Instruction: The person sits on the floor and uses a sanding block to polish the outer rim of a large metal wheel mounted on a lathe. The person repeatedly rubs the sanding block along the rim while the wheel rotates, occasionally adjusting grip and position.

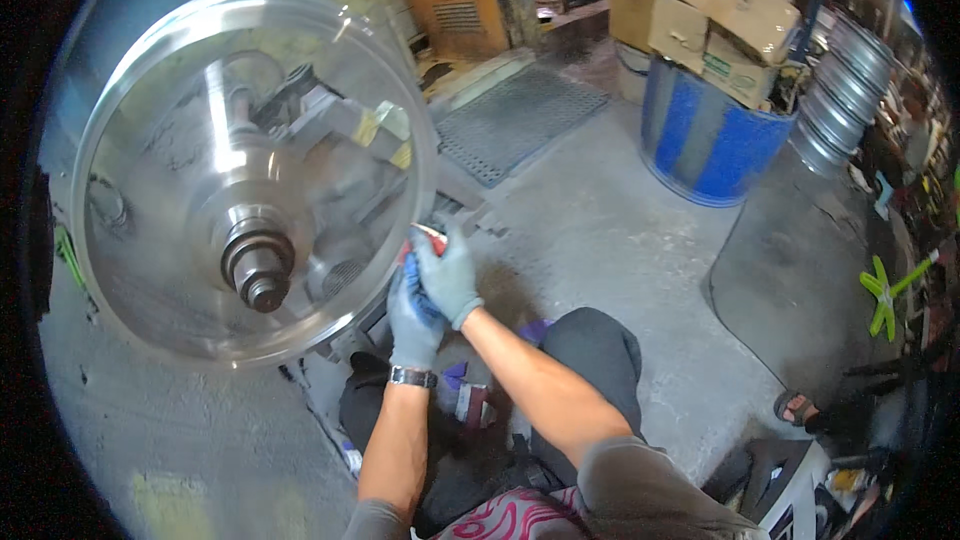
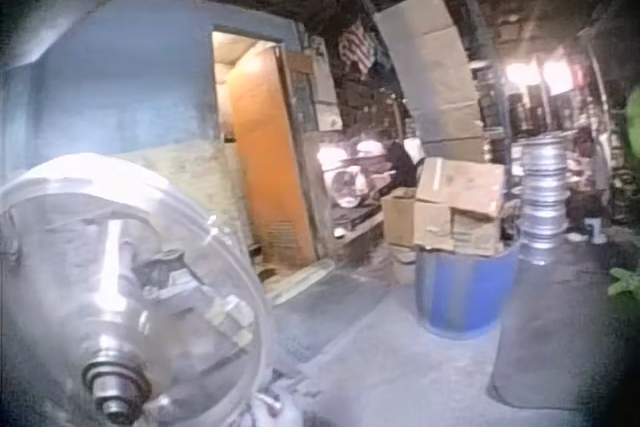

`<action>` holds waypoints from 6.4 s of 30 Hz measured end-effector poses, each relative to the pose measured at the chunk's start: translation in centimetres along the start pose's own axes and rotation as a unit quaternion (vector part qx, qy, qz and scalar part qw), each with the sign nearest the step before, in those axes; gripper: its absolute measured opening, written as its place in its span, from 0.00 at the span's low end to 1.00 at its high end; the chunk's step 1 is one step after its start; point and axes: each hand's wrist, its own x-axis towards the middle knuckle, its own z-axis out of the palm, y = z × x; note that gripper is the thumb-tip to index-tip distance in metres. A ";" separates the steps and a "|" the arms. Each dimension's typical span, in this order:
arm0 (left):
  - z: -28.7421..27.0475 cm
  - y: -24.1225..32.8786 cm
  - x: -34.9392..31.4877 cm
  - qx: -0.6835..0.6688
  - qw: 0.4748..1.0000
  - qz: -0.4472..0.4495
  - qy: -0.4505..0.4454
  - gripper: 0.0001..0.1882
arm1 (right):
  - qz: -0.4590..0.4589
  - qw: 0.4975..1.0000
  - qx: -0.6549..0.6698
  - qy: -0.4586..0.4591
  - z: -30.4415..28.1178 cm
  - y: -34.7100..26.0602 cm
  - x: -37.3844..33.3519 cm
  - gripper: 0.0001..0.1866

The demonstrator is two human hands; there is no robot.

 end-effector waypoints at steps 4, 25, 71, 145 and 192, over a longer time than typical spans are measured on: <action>0.0 0.4 -0.5 -0.029 1.000 0.003 0.011 0.18 | -0.049 0.995 -0.088 0.017 -0.5 0.8 0.2 0.15; 0.2 0.4 -0.7 0.034 0.999 -0.001 0.034 0.22 | -0.020 0.997 -0.074 -0.006 -1.6 1.6 0.6 0.14; -0.8 -0.7 -0.5 0.012 0.999 -0.011 0.031 0.20 | -0.004 0.996 -0.084 -0.001 -1.9 1.8 0.3 0.11; -2.6 -0.1 -0.3 0.110 0.993 -0.019 -0.030 0.19 | 0.073 0.997 0.031 -0.026 -0.6 1.0 0.0 0.12; -3.1 -0.6 0.2 0.059 0.997 -0.052 -0.020 0.25 | 0.092 0.994 0.049 -0.034 -0.9 1.8 0.1 0.11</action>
